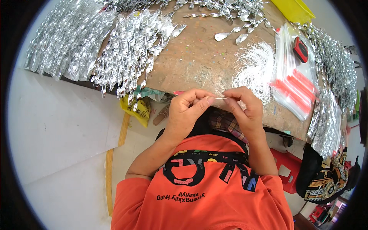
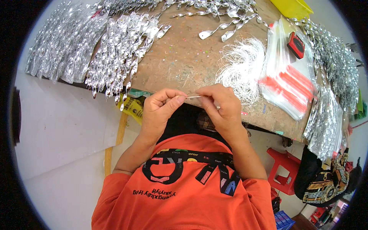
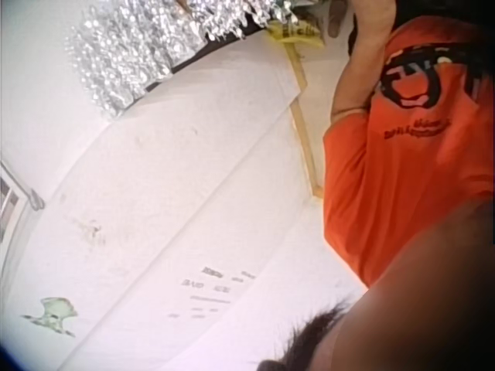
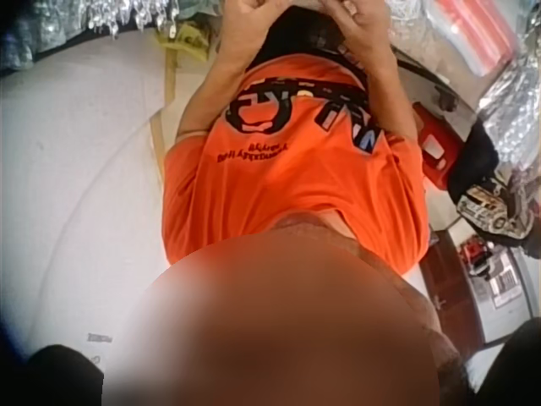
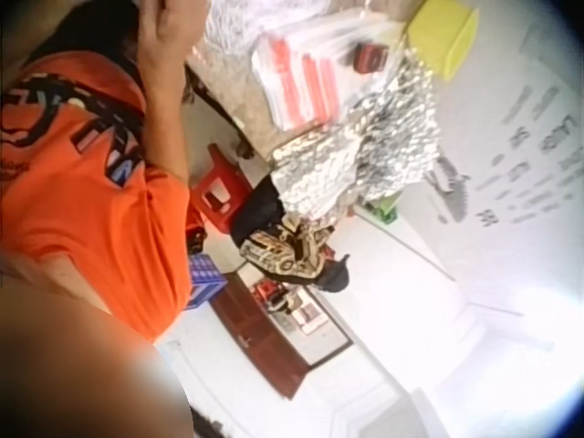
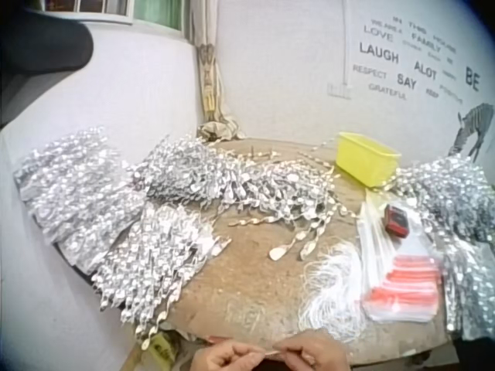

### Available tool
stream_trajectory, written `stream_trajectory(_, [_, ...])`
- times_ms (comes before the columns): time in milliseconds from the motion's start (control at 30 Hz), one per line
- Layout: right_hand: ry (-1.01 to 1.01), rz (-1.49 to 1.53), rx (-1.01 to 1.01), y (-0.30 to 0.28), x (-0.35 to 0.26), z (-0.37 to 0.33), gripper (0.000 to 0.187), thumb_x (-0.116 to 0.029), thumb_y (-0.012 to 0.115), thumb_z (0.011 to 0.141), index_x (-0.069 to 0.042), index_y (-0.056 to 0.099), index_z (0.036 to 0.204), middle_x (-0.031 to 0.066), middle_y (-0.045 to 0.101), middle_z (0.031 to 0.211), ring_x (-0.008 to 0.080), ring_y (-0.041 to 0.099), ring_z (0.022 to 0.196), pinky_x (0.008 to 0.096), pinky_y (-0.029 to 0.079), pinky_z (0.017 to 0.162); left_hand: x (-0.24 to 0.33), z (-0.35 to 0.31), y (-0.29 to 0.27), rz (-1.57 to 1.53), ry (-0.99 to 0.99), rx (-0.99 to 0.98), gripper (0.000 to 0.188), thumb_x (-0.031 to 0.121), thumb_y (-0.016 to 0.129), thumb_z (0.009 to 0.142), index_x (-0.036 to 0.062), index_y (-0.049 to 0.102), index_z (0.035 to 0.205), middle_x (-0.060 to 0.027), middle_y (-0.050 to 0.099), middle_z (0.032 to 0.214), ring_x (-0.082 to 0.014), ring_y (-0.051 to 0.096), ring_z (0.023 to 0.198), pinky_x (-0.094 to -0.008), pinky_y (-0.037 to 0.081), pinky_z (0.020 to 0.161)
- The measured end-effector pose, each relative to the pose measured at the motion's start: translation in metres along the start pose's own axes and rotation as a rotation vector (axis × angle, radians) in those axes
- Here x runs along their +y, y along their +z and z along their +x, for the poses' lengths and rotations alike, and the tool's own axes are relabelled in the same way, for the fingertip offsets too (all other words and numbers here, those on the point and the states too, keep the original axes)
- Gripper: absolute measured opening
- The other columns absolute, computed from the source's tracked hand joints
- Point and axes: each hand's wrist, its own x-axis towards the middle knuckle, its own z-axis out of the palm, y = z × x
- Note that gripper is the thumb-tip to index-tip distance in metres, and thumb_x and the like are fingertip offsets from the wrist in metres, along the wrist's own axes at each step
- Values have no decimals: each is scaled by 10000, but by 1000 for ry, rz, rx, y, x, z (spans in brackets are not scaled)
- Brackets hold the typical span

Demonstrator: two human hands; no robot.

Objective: Manually assembling and packaging silver tinsel garlands into plastic bags at a factory workstation.

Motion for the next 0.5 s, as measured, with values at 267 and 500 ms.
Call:
stream_trajectory(267, [425,621,211,-6,4,-4,153,-71,539,868,-6,566,1004,40,595,845,76,516,708,206,421,639,-1,5,-6,-142,-48,-19,140,142,622,831,12,624,881,52,520,637,-12,393,523,-155,279,468])
stream_trajectory(500, [457,717,142,-9,7,-7,169,-114,528,885,-6,569,1009,49,600,846,84,520,706,208,417,653,5,5,-9,-303,-120,-34,117,99,608,824,-12,607,863,28,510,627,-29,370,493,-171,293,475])
